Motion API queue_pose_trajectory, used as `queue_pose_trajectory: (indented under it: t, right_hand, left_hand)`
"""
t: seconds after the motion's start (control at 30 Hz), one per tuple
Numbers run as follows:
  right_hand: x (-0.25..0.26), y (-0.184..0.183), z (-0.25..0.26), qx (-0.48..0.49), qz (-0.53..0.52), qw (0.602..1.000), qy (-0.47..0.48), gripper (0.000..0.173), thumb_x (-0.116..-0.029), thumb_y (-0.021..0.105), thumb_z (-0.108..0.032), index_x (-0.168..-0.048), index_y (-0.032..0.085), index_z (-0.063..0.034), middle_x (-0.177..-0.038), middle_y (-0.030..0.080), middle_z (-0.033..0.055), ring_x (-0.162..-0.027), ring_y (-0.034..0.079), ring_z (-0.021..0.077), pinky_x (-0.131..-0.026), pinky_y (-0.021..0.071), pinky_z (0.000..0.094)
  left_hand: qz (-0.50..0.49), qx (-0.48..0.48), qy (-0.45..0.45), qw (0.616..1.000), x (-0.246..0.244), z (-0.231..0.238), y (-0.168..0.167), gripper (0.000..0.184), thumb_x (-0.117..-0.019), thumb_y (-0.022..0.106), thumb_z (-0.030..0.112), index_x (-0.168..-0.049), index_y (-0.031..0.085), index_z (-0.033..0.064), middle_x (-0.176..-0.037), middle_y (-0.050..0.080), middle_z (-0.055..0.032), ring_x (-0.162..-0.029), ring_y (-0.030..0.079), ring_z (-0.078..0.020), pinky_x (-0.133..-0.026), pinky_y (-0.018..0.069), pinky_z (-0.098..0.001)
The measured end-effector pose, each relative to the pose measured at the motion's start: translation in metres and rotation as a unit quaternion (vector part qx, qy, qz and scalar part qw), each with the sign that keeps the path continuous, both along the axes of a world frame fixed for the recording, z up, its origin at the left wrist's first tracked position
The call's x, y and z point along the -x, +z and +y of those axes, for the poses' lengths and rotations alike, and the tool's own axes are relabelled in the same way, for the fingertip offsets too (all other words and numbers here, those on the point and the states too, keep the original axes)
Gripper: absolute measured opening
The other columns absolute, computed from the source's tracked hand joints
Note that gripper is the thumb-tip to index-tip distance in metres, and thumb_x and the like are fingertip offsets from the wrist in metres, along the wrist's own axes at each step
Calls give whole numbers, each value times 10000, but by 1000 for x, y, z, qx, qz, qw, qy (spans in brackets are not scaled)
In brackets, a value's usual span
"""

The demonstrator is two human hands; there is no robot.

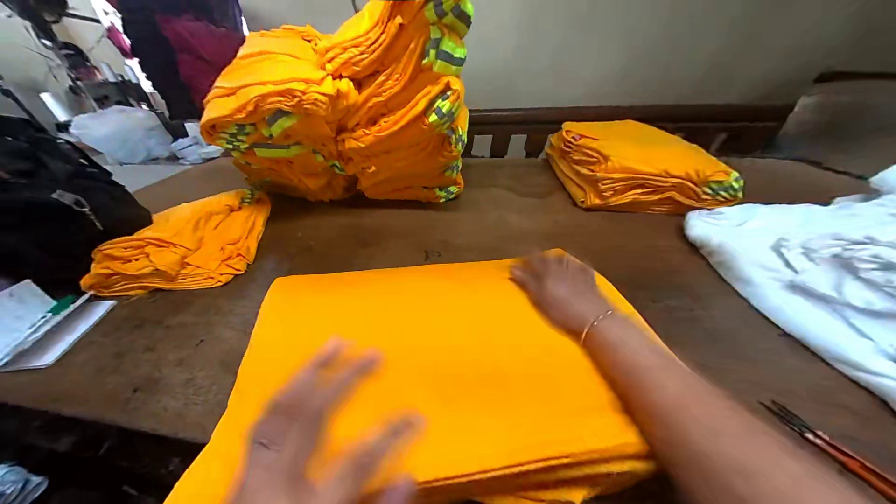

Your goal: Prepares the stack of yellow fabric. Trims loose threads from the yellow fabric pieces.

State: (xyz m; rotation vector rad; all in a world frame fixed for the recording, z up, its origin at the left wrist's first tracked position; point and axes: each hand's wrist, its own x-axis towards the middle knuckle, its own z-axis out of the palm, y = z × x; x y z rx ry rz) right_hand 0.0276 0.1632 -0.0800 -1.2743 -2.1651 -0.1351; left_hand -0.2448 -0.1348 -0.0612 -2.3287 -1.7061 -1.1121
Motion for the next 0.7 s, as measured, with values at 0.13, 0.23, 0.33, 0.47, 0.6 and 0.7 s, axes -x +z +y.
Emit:
queue_pose_trajectory:
  t: [0.13,0.23,0.33,0.47,0.6,0.7]
  right_hand:
    - [-39,-43,4,267,5,956,-121,676,-1078,199,-610,-1564,475,-228,-1652,340,181,-1486,297,515,-1084,192,824]
    - [-55,-40,-19,260,-11,953,-157,619,-1099,202,-542,-1611,393,-251,-1669,315,166,-1495,299,496,-1119,156,810]
    - [-80,-52,-41,257,-42,946,-195,630,-1076,161,-582,-1636,314,-336,-1667,335,129,-1506,322,439,-1160,167,753]
    - [-115,-71,-64,213,-43,945,-244,644,-1068,164,-577,-1612,386,-312,-1618,420,146,-1475,379,445,-1148,214,744]
    - [-168,-74,-84,161,-19,942,-294,572,-1083,337,-433,-1551,478,-138,-1510,492,272,-1368,466,538,-1069,324,781]
    - [-218,-77,-110,117,-9,935,-335,501,-1055,420,-271,-1365,560,97,-1357,502,437,-1285,467,638,-1033,365,782]
  left_hand:
    - [-67,201,193,958,105,18,-32,883,-890,637,652,-1555,418,113,-1572,371,-245,-1413,424,-404,-1100,409,-605]
    - [-183,290,120,932,115,33,-54,1036,-880,761,505,-1619,205,38,-1551,426,-233,-1388,500,-288,-1142,431,-468]
    - [-209,241,65,946,109,51,-64,1067,-836,835,406,-1599,223,-21,-1517,468,-234,-1360,530,-232,-1135,447,-392]
    - [-216,226,27,949,107,88,-75,1085,-795,829,504,-1613,271,62,-1470,551,-137,-1290,590,-157,-1086,500,-369]
    - [-218,269,-9,938,87,125,-82,1123,-727,815,642,-1631,284,240,-1453,581,-50,-1251,617,-137,-1056,526,-395]
    - [-171,300,-38,938,72,123,-78,1170,-730,745,755,-1653,174,320,-1552,483,-29,-1343,546,-141,-1113,477,-430]
